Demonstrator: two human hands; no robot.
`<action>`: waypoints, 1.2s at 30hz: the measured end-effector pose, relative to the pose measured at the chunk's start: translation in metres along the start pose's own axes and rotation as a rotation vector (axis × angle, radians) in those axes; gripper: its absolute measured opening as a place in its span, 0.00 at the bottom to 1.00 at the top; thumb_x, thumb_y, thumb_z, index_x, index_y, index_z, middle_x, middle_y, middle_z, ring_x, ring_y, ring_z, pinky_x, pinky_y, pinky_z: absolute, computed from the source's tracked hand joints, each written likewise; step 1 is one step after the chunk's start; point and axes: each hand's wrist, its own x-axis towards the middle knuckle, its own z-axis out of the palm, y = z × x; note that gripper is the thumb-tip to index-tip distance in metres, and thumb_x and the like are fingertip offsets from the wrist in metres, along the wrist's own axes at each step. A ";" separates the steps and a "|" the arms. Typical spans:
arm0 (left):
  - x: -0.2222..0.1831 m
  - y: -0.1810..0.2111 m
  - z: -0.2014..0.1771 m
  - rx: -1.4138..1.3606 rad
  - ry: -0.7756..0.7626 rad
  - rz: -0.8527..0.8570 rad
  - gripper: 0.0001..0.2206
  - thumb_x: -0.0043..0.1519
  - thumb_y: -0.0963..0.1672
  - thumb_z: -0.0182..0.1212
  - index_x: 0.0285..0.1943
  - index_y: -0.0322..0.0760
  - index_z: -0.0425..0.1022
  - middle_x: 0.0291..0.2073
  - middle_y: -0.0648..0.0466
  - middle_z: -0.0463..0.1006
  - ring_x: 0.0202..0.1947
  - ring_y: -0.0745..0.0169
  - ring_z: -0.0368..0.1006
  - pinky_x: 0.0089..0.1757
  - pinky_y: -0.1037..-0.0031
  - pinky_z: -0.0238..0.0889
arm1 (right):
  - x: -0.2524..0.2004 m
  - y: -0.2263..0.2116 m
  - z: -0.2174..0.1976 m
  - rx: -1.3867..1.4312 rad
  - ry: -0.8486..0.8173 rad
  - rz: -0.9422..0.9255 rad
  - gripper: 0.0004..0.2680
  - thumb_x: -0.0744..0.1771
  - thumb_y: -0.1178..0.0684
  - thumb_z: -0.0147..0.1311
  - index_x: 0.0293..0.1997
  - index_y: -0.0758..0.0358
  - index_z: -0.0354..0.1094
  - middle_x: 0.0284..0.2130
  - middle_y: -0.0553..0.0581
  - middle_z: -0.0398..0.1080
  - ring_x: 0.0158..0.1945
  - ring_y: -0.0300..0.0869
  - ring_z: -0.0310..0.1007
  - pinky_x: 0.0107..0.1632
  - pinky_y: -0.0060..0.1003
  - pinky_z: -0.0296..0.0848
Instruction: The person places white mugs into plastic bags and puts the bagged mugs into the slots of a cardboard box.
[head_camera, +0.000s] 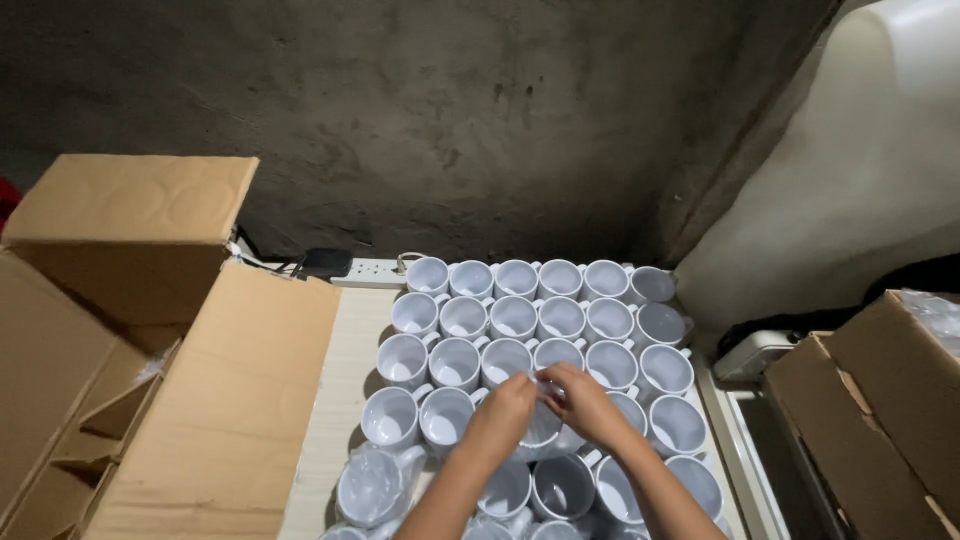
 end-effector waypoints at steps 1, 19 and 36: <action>-0.001 0.001 -0.003 0.003 0.002 -0.008 0.03 0.61 0.38 0.58 0.41 0.31 0.75 0.39 0.44 0.74 0.40 0.40 0.75 0.39 0.56 0.69 | -0.003 -0.005 0.003 0.004 -0.007 -0.003 0.13 0.63 0.58 0.61 0.53 0.61 0.72 0.44 0.58 0.74 0.45 0.51 0.75 0.46 0.42 0.75; -0.026 0.016 -0.035 0.283 -0.399 0.129 0.16 0.52 0.52 0.73 0.31 0.36 0.83 0.29 0.47 0.80 0.39 0.44 0.76 0.47 0.57 0.66 | -0.017 -0.043 -0.019 -0.332 0.001 -0.580 0.06 0.61 0.57 0.57 0.39 0.65 0.73 0.38 0.56 0.72 0.44 0.50 0.72 0.49 0.44 0.68; 0.003 0.021 -0.052 -0.068 0.162 -0.011 0.17 0.52 0.43 0.72 0.49 0.33 0.76 0.45 0.45 0.75 0.48 0.44 0.70 0.45 0.59 0.66 | -0.023 -0.048 -0.008 -0.435 -0.257 -0.592 0.10 0.61 0.52 0.63 0.25 0.61 0.64 0.21 0.55 0.66 0.31 0.49 0.73 0.72 0.60 0.46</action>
